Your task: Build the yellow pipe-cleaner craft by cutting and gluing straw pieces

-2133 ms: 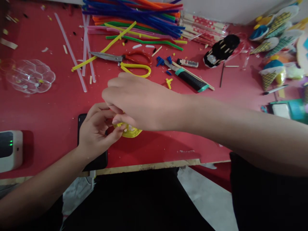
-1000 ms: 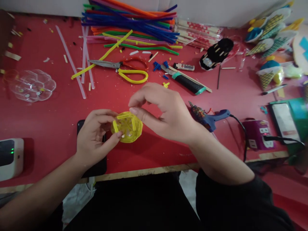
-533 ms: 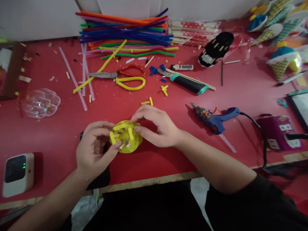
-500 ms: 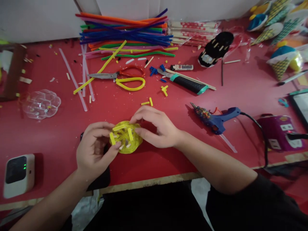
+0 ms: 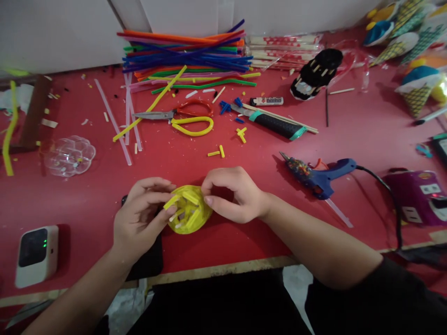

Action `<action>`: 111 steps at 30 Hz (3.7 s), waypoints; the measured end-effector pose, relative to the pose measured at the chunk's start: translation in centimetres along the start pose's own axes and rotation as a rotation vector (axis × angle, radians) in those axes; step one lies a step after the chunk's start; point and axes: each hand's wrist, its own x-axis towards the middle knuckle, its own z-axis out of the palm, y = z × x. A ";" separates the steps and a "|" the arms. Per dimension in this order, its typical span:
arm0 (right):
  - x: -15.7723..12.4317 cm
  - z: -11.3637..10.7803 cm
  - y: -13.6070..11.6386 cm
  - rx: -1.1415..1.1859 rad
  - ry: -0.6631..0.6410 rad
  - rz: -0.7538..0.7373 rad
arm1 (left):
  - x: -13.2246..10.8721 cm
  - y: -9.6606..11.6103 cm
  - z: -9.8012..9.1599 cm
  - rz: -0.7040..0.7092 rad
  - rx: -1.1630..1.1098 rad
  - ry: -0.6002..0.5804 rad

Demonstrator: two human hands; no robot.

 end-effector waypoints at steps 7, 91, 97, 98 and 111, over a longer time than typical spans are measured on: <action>-0.2 -0.2 0.0 0.130 0.046 -0.021 | 1.0 0.1 -0.5 0.020 -0.125 -0.106; 6.0 -3.6 1.4 -0.850 0.193 0.330 | -0.8 -0.9 0.4 0.027 -0.299 -0.113; 3.8 -2.8 -0.2 -0.771 0.165 0.269 | -0.8 -0.7 1.1 -0.024 -0.238 -0.109; 3.3 -2.8 -0.9 -0.764 0.172 0.252 | -0.8 -0.7 1.1 -0.024 -0.206 -0.081; -2.5 1.5 -5.9 -0.651 0.155 0.088 | -0.2 0.3 0.4 0.136 0.153 -0.073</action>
